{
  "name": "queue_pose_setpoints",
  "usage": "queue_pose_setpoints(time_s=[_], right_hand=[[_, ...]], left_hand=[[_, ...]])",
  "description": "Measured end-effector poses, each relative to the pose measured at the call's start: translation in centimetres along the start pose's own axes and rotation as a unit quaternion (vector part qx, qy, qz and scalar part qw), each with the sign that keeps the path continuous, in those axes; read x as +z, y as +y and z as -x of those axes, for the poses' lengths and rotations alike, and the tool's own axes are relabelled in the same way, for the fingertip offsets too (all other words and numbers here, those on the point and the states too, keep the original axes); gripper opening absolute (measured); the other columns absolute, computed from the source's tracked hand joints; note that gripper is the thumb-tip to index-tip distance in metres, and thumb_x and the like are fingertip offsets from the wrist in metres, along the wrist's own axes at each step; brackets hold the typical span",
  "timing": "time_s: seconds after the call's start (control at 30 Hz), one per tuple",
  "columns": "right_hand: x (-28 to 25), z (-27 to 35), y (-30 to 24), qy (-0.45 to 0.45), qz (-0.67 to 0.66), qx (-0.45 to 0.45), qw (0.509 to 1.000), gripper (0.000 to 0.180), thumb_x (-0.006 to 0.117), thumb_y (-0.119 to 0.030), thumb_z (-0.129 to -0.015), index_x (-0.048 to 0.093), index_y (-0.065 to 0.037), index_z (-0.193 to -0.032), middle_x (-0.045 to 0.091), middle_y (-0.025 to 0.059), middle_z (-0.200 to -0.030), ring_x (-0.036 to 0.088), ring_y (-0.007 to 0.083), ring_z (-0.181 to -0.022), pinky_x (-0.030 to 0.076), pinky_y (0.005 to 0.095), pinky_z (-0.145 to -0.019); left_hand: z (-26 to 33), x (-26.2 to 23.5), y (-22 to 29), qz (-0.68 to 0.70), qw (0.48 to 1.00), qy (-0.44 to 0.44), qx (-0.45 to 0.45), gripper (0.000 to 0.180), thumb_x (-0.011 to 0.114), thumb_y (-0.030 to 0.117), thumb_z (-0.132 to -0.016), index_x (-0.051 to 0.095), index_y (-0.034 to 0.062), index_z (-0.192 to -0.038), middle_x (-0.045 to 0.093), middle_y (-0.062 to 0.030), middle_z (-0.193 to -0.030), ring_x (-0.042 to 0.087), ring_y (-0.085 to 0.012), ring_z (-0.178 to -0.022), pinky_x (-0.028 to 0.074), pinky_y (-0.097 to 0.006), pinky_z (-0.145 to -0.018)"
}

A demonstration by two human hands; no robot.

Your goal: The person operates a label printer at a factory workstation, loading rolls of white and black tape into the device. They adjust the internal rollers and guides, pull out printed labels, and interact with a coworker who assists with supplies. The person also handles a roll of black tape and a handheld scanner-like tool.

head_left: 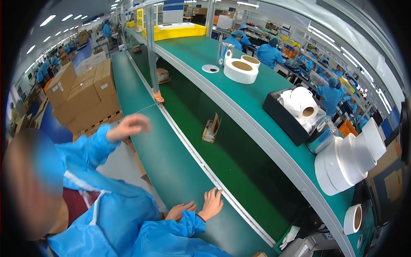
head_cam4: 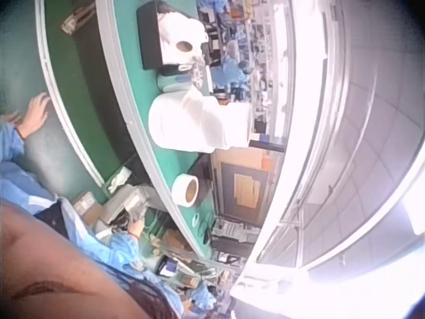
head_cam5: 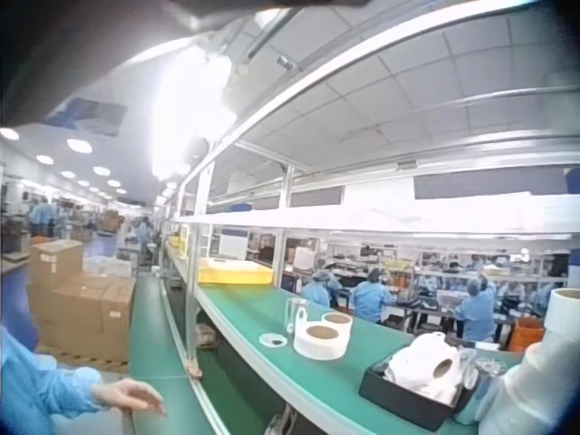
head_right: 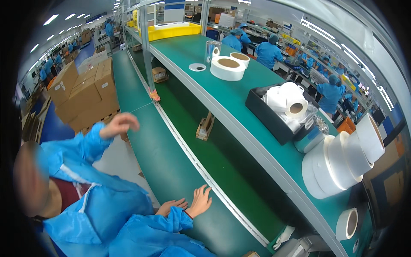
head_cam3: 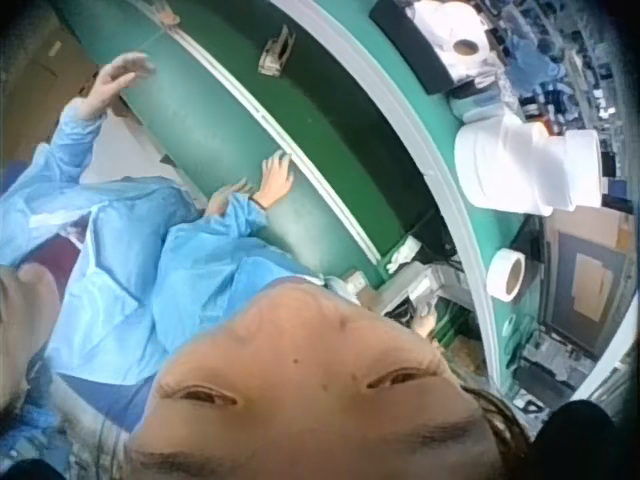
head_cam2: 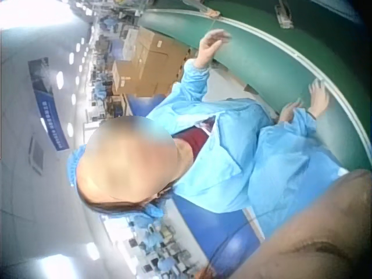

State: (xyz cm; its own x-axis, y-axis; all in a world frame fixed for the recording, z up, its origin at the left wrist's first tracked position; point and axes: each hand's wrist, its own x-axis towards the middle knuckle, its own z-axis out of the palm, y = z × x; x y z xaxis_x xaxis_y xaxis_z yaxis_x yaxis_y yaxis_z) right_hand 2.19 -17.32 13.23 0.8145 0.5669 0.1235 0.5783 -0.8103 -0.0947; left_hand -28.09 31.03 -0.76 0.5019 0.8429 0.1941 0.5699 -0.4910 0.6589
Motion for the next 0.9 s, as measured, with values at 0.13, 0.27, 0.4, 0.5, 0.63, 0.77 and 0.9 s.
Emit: queue_pose_setpoints(time_s=[0.13,0.27,0.4,0.5,0.63,0.77,0.9], right_hand=[[0.8,-1.9,-3.4,0.012,-0.061,-0.013,0.998,0.036,0.060,-0.025,-0.080,0.057,-0.004,-0.109,0.058,0.0227,-0.096,0.056,0.0398,-0.086,0.045,0.0415,-0.073],[-1.7,0.1,-4.4,-0.020,-0.072,0.004,0.997,0.043,0.061,-0.025,-0.080,0.053,-0.001,-0.115,0.057,0.0238,-0.105,0.056,0.0384,-0.091,0.045,0.0408,-0.077],[-2.0,0.4,-4.9,-0.072,-0.096,0.054,0.991,0.041,0.062,-0.025,-0.079,0.055,-0.001,-0.111,0.057,0.0232,-0.106,0.055,0.0378,-0.093,0.043,0.0400,-0.080],[-0.9,1.5,-2.7,-0.086,-0.078,0.070,0.991,0.040,0.062,-0.027,-0.079,0.056,0.000,-0.108,0.058,0.0222,-0.103,0.055,0.0382,-0.092,0.043,0.0409,-0.079],[0.4,3.1,-0.6,-0.040,-0.056,0.043,0.997,0.041,0.061,-0.031,-0.079,0.057,0.000,-0.106,0.060,0.0233,-0.093,0.056,0.0412,-0.084,0.044,0.0432,-0.075],[0.5,2.2,-1.1,-0.044,-0.050,0.036,0.997,0.041,0.061,-0.031,-0.079,0.057,0.001,-0.104,0.059,0.0253,-0.093,0.055,0.0420,-0.083,0.044,0.0445,-0.073],[0.6,2.7,-0.6,-0.029,-0.038,0.026,0.999,0.043,0.061,-0.031,-0.078,0.056,0.002,-0.105,0.058,0.0253,-0.097,0.054,0.0424,-0.086,0.043,0.0452,-0.075]], left_hand=[[5.8,6.3,-3.1,-0.058,0.984,-0.035,-0.164,0.060,0.059,0.021,-0.075,0.035,0.0031,-0.127,0.030,-0.0261,-0.129,0.029,-0.0402,-0.121,0.020,-0.062,-0.097],[7.3,8.6,-2.2,-0.136,0.984,-0.058,-0.098,0.061,0.059,0.024,-0.076,0.035,0.0038,-0.128,0.030,-0.0254,-0.130,0.028,-0.0393,-0.122,0.019,-0.062,-0.097],[8.5,7.2,-3.4,-0.146,0.985,-0.060,-0.067,0.060,0.059,0.024,-0.076,0.036,0.0045,-0.128,0.029,-0.0253,-0.131,0.028,-0.0390,-0.123,0.018,-0.061,-0.098],[8.9,5.9,-4.4,-0.152,0.985,-0.069,-0.046,0.059,0.058,0.025,-0.076,0.037,0.0050,-0.128,0.029,-0.0252,-0.132,0.027,-0.0387,-0.124,0.018,-0.061,-0.099],[8.5,4.6,-5.4,-0.162,0.983,-0.088,-0.020,0.058,0.058,0.025,-0.076,0.038,0.0057,-0.127,0.028,-0.0251,-0.133,0.027,-0.0384,-0.125,0.018,-0.060,-0.100],[8.9,2.9,-6.7,-0.174,0.981,-0.085,-0.021,0.057,0.057,0.026,-0.077,0.039,0.0064,-0.127,0.028,-0.0249,-0.134,0.026,-0.0381,-0.126,0.017,-0.060,-0.101],[8.2,2.2,-7.0,-0.172,0.981,-0.087,0.000,0.056,0.057,0.026,-0.077,0.040,0.0072,-0.127,0.027,-0.0248,-0.135,0.026,-0.0378,-0.126,0.017,-0.059,-0.101]])
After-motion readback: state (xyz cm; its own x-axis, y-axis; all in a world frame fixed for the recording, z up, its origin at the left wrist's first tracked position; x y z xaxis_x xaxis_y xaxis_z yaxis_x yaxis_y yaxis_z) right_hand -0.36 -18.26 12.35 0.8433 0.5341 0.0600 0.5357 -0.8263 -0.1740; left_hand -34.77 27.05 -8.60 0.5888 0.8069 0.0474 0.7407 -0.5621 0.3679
